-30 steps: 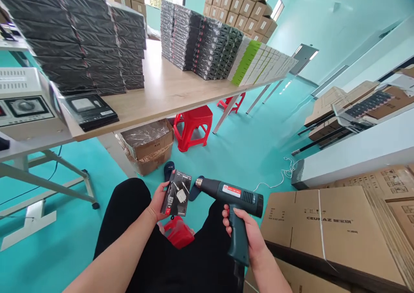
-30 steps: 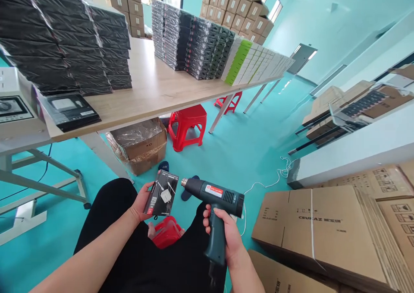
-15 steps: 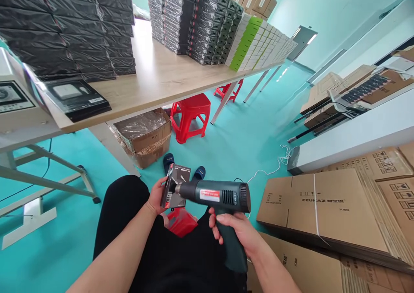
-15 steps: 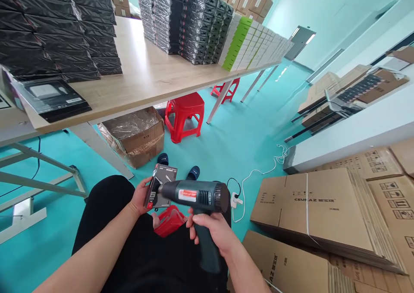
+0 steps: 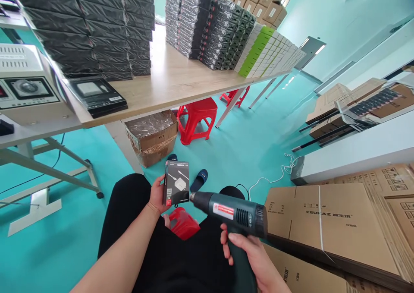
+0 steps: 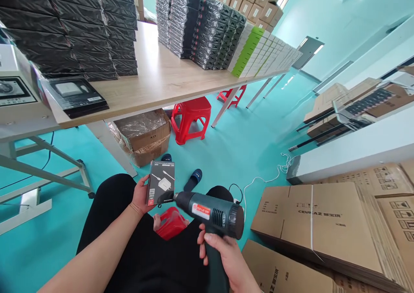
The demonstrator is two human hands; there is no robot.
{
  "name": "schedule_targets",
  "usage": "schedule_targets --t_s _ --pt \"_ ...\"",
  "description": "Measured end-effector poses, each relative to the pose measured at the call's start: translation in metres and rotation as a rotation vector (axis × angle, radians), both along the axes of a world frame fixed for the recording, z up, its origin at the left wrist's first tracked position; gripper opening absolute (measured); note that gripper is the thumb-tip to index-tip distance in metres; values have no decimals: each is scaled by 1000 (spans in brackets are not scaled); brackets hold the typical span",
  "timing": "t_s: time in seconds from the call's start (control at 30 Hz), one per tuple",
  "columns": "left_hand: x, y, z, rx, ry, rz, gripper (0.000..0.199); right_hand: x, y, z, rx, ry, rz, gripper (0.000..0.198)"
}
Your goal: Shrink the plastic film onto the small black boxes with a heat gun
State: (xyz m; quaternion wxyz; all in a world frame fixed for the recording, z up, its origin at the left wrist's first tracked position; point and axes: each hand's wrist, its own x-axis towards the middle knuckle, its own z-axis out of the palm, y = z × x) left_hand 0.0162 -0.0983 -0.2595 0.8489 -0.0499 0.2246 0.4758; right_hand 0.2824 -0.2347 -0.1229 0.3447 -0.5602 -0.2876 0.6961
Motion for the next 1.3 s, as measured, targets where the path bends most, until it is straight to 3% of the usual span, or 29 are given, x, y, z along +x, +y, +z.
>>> schedule_targets --t_s 0.07,0.2,0.4,0.83,1.03,1.2,1.23,1.3 --pt "0 -1 0 5 -16 -26 48 1 -3 0 11 13 -52 26" --pt "2 -2 1 36 -41 -100 52 5 0 2 -28 119 8 28" --pt "5 -7 6 55 -90 -251 55 16 25 -1 -111 378 -355 26" --pt "11 -10 5 -34 110 -346 43 8 48 -3 -105 389 -316 26" --pt "14 -10 11 -32 158 -362 41 -9 59 5 8 269 -194 25" --pt "14 -10 9 -12 160 -367 40 -12 56 26 30 32 272 27" --pt "14 -10 9 -12 157 -362 39 -12 56 29 22 2 333 27" --pt "14 -10 7 -17 153 -337 38 -14 59 34 54 -64 319 28"
